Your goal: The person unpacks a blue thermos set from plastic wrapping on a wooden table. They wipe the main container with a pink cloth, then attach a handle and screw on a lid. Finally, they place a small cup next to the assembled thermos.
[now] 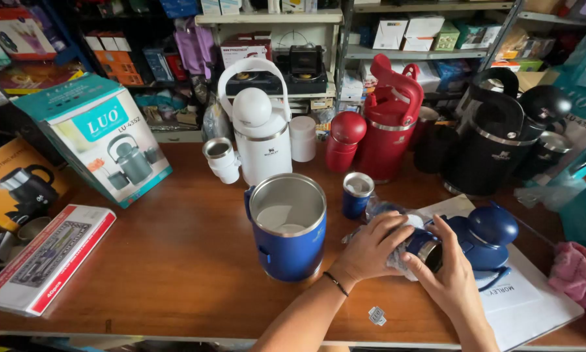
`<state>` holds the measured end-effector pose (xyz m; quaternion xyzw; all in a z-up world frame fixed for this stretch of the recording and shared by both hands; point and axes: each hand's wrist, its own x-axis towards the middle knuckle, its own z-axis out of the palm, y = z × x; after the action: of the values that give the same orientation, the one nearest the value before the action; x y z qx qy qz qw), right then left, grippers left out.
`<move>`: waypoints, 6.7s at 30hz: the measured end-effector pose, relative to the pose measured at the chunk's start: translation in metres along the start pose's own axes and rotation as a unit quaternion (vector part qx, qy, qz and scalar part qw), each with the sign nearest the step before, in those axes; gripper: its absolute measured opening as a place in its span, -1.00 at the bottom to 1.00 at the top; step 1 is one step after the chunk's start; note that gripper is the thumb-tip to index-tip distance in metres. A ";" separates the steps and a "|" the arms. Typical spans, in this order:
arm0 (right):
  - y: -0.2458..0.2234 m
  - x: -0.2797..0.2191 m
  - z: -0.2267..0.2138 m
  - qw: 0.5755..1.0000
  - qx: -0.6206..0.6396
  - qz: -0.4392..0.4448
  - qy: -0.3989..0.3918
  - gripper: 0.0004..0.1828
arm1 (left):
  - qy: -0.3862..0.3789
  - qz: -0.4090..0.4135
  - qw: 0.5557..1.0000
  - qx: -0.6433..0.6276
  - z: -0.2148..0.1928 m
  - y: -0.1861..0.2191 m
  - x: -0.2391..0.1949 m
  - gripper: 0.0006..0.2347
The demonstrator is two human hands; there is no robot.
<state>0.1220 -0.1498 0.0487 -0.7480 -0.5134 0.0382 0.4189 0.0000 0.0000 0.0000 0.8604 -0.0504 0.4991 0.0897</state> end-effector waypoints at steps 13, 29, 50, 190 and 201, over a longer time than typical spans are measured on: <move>0.010 -0.045 -0.040 0.945 0.261 -0.055 0.190 -0.28 | -0.083 -0.148 0.985 0.033 0.053 -0.054 -0.055 -0.34; -0.040 -0.010 -0.008 0.984 -0.006 -0.127 0.123 -0.21 | -0.253 -0.066 0.965 -0.030 0.037 -0.042 -0.057 -0.76; -0.021 0.106 0.148 0.953 -0.109 -0.269 -0.085 -0.41 | -0.280 -0.156 0.947 -0.017 0.012 -0.003 -0.020 -0.92; 0.132 -0.036 0.083 0.974 0.033 -0.135 0.178 -0.96 | -0.059 -0.085 0.992 -0.074 0.033 0.019 -0.006 -0.38; 0.081 -0.037 0.062 0.954 0.072 -0.198 0.214 -0.06 | -0.038 -0.185 0.977 -0.100 0.033 0.011 -0.006 -0.74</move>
<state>0.1345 -0.1530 -0.0589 -0.5903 -0.5454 -0.1692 0.5705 0.0231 -0.0179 -0.0199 0.8598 0.0566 0.4336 0.2636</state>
